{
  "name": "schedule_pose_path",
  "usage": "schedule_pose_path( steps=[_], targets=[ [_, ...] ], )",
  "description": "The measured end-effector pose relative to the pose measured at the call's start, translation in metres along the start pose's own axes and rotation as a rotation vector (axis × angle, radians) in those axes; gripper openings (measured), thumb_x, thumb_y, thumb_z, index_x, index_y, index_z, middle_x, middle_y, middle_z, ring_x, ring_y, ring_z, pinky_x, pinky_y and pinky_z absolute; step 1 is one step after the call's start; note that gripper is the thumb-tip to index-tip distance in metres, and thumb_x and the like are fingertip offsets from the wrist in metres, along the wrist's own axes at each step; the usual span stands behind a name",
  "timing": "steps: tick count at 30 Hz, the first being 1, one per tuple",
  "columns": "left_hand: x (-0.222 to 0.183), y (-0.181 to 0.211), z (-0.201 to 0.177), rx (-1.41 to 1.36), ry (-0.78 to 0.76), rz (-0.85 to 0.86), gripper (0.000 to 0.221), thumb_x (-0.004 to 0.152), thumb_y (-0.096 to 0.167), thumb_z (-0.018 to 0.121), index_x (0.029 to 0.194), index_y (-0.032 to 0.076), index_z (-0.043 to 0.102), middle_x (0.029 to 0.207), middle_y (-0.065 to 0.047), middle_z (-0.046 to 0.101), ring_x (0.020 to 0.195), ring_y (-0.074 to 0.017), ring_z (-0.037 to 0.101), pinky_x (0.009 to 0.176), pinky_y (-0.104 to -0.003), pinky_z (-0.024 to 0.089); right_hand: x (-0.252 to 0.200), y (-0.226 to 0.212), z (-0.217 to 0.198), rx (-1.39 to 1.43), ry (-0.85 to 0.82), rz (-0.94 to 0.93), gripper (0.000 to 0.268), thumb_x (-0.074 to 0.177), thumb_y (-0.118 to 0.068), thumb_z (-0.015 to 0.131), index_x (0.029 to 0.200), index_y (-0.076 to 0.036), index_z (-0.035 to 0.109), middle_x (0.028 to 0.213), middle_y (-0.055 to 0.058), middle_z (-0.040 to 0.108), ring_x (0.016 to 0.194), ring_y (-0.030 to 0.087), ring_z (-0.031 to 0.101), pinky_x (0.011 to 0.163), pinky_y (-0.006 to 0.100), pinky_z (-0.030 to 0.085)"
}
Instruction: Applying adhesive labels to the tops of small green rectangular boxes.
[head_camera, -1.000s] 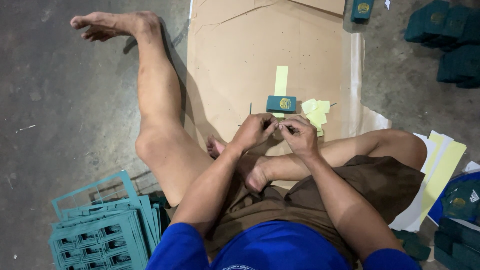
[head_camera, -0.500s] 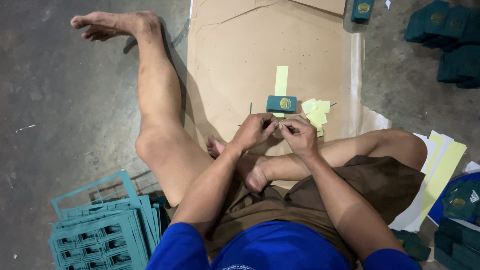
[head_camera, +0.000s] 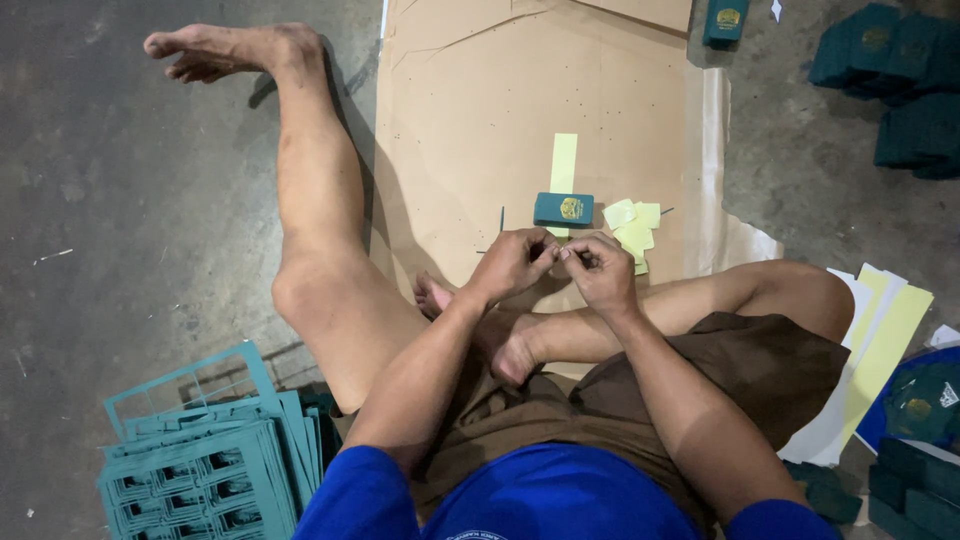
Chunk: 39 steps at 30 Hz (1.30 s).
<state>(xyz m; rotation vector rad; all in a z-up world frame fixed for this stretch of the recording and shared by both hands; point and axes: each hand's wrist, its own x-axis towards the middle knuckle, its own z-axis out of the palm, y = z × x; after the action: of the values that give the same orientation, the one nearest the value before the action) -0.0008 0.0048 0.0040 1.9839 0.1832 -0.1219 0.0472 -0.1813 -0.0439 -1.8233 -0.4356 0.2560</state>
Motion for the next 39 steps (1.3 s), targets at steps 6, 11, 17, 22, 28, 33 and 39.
schedule_pose_path(
  steps=[6, 11, 17, 22, 28, 33, 39],
  targets=[
    [0.001, -0.007, 0.009, 0.077, 0.22, 0.093, 0.02, 0.093, 0.021, 0.067, 0.102, 0.004, 0.063, 0.09, -0.02, 0.07, 0.083, -0.039, 0.07, 0.071, -0.045, 0.055, -0.013, 0.023, 0.0, 0.163, -0.026, 0.169, 0.005, 0.095, -0.007, 0.068, 0.096, -0.002, 0.069, 0.083, 0.003, 0.069, 0.071, 0.006, 0.062, 0.064, 0.022, 0.05],
    [0.008, -0.012, 0.012, 0.037, 0.229, -0.01, 0.021, 0.098, 0.022, 0.062, 0.109, 0.005, 0.058, 0.089, -0.02, 0.07, 0.082, -0.0398, 0.071, 0.072, -0.047, 0.055, -0.022, 0.01, -0.005, -0.003, -0.166, 0.337, 0.01, 0.093, -0.012, 0.07, 0.093, -0.002, 0.071, 0.076, 0.006, 0.072, 0.067, 0.01, 0.067, 0.061, 0.026, 0.052],
    [0.009, -0.01, 0.006, 0.052, 0.185, -0.056, 0.02, 0.101, 0.023, 0.056, 0.115, 0.008, 0.055, 0.085, -0.019, 0.071, 0.081, -0.0399, 0.071, 0.073, -0.049, 0.054, -0.005, -0.034, -0.027, -0.354, -0.361, 0.412, 0.013, 0.091, -0.016, 0.07, 0.098, -0.008, 0.078, 0.086, 0.003, 0.076, 0.078, 0.014, 0.071, 0.072, 0.029, 0.056],
    [0.006, -0.016, 0.004, 0.136, 0.164, 0.089, 0.02, 0.1, 0.021, 0.056, 0.117, 0.009, 0.055, 0.088, -0.019, 0.072, 0.084, -0.0425, 0.069, 0.073, -0.052, 0.053, 0.032, -0.048, -0.039, -0.521, -0.04, 0.341, 0.02, 0.098, -0.022, 0.067, 0.107, -0.006, 0.076, 0.091, 0.009, 0.076, 0.083, 0.02, 0.072, 0.076, 0.033, 0.056],
    [0.007, -0.016, 0.006, 0.211, 0.116, 0.209, 0.019, 0.101, 0.022, 0.058, 0.115, 0.009, 0.055, 0.093, -0.02, 0.072, 0.087, -0.0431, 0.068, 0.074, -0.052, 0.053, 0.074, -0.09, -0.032, -0.405, -0.352, 0.046, 0.03, 0.083, -0.022, 0.075, 0.107, -0.004, 0.076, 0.088, 0.011, 0.073, 0.077, 0.023, 0.072, 0.07, 0.035, 0.056],
    [0.002, -0.008, 0.008, 0.192, 0.205, 0.222, 0.019, 0.098, 0.022, 0.059, 0.111, 0.008, 0.058, 0.092, -0.021, 0.069, 0.087, -0.0435, 0.067, 0.074, -0.051, 0.053, 0.081, -0.065, -0.026, -0.655, -0.634, 0.335, 0.024, 0.084, -0.029, 0.075, 0.102, -0.013, 0.08, 0.083, 0.015, 0.076, 0.072, 0.027, 0.073, 0.07, 0.039, 0.057],
    [0.017, -0.082, 0.064, -0.529, 0.232, -0.652, 0.039, 0.1, 0.039, 0.056, 0.098, 0.001, 0.065, 0.084, -0.018, 0.072, 0.073, -0.0293, 0.068, 0.063, -0.039, 0.052, 0.053, -0.08, -0.026, -0.68, -0.469, 0.219, 0.025, 0.086, -0.03, 0.074, 0.102, -0.012, 0.078, 0.087, 0.018, 0.074, 0.08, 0.035, 0.071, 0.072, 0.046, 0.056]
  ],
)
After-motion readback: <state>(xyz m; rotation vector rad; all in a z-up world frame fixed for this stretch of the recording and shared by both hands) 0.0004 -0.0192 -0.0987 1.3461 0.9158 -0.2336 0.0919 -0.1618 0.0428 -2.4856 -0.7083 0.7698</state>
